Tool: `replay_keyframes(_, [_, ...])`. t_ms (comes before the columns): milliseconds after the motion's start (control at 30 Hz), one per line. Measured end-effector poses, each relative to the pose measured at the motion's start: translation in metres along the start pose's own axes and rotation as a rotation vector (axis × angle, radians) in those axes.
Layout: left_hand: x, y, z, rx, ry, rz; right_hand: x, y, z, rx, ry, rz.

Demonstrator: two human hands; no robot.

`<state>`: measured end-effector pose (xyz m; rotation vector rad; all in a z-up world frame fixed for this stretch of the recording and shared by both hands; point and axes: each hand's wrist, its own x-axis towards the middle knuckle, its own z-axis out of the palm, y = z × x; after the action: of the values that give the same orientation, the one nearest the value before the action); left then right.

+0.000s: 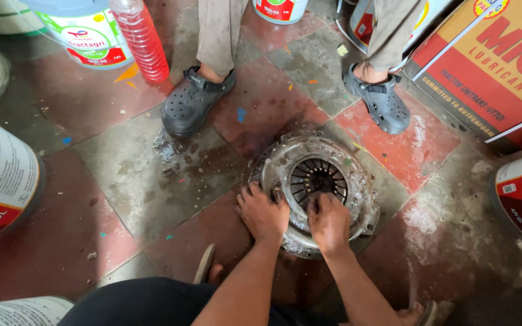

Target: The recorder is cleaning a clutch pressure plate using a brush and a cleaning solution in a garage setting.

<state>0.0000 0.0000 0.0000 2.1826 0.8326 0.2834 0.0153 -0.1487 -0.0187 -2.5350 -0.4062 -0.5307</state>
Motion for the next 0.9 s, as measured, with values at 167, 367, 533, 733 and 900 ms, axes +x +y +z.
replay_keyframes(167, [0.000, -0.005, 0.007, 0.013, 0.011, -0.004, -0.011, -0.002, 0.001, 0.120, 0.005, -0.019])
replay_keyframes(367, [0.003, -0.003, 0.007, 0.015, -0.011, 0.000, 0.002, -0.011, -0.009, 0.044, -0.089, -0.043])
replay_keyframes(533, [0.001, 0.001, 0.002, -0.003, -0.028, -0.014, 0.004, -0.009, -0.008, 0.019, -0.079, -0.140])
replay_keyframes(733, [0.002, -0.008, 0.013, 0.016, 0.082, 0.062, 0.000, -0.015, -0.015, 0.066, -0.072, -0.138])
replay_keyframes(900, [0.000, -0.003, 0.004, 0.006, 0.030, 0.028, 0.012, -0.013, -0.010, 0.065, -0.088, -0.203])
